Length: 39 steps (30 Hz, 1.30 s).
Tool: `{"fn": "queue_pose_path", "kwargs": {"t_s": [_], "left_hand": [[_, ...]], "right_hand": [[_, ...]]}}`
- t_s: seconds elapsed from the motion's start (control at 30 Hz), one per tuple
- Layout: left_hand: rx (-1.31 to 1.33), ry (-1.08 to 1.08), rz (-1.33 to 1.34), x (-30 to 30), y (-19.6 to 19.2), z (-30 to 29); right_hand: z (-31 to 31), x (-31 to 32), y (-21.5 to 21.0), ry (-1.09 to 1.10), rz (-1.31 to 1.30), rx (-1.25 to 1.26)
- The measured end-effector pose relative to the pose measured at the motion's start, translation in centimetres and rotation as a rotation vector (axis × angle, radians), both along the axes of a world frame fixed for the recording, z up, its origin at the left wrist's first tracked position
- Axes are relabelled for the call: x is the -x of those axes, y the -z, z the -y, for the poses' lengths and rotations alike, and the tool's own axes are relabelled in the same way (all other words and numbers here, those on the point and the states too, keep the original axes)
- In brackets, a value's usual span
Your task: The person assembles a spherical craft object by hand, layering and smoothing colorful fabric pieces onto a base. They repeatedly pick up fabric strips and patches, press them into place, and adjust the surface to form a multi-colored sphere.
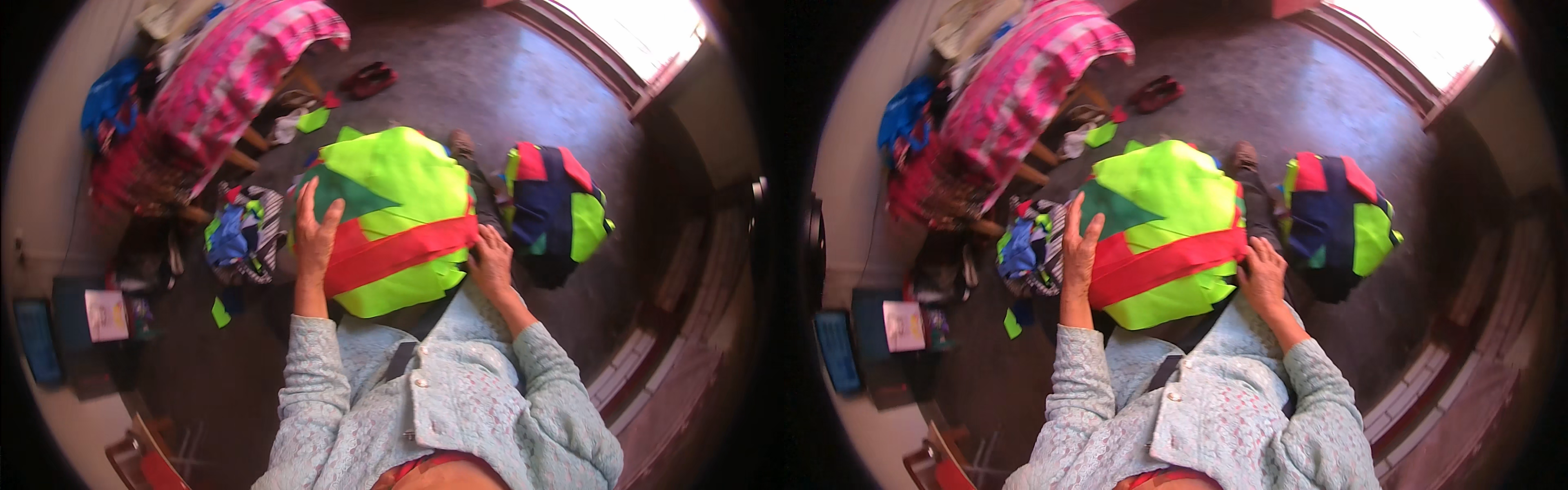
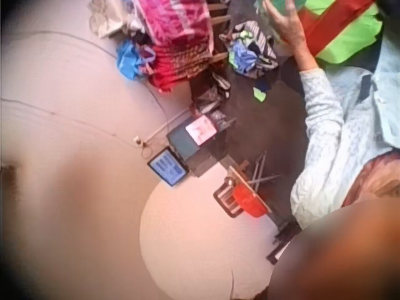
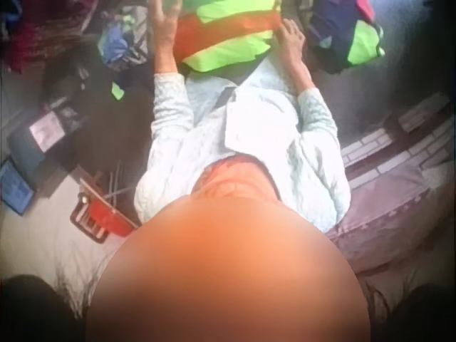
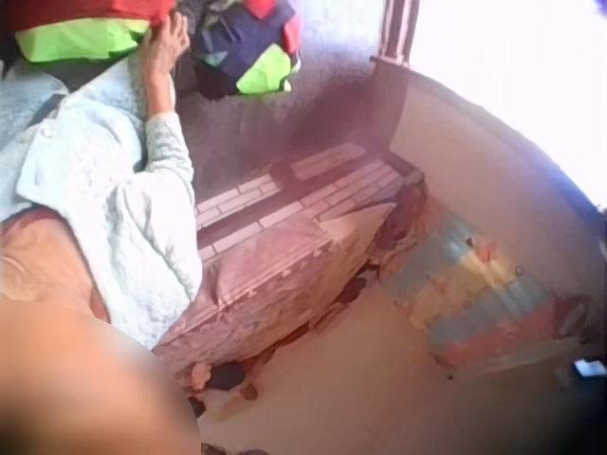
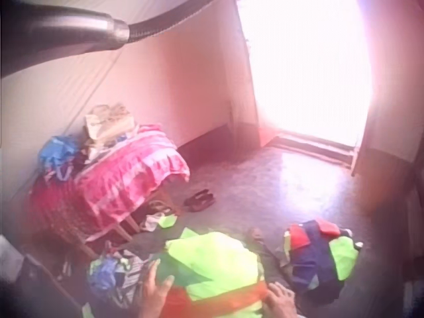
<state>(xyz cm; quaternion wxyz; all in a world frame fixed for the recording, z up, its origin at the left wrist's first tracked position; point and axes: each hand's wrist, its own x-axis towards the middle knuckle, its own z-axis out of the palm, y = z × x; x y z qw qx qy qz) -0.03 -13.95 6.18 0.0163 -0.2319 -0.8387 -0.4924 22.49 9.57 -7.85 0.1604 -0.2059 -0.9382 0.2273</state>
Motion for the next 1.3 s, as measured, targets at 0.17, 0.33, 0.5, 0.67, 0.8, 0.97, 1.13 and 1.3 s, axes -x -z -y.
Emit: {"fn": "queue_pose_path", "kwargs": {"t_s": [0.17, 0.33, 0.5, 0.67, 0.8, 0.97, 1.13, 1.3], "left_hand": [[-0.621, 0.430, -0.048, -6.7, -12.7, -2.2], [-1.350, 1.071, -0.271, -13.5, -17.0, -8.9], [-1.810, 0.982, -0.243, -17.1, -18.6, -9.9], [-1.964, 0.805, 0.062, -21.1, -20.0, -9.1], [-1.822, 1.070, -0.266, -17.8, -19.4, -9.9], [-1.848, 0.917, -0.120, -21.1, -19.3, -10.0], [-1.633, 0.986, -0.217, -20.0, -17.6, -10.1], [-1.583, 0.952, 0.003, -21.1, -18.1, -9.3]], "right_hand": [[-0.4, -0.6, 1.0, -0.054, 0.061, -0.049], [-1.1, -1.0, 2.4, -0.057, 0.101, -0.065], [-0.8, -0.8, 1.3, -0.078, 0.132, -0.044], [-0.7, -0.7, 1.1, -0.066, 0.157, -0.051], [-0.6, -0.9, 1.0, -0.041, 0.151, -0.030], [-0.6, -1.1, 0.8, -0.056, 0.135, -0.026], [-0.4, -1.1, -0.2, -0.035, 0.103, -0.011], [-0.2, -0.6, 0.3, -0.063, 0.077, -0.046]]}}
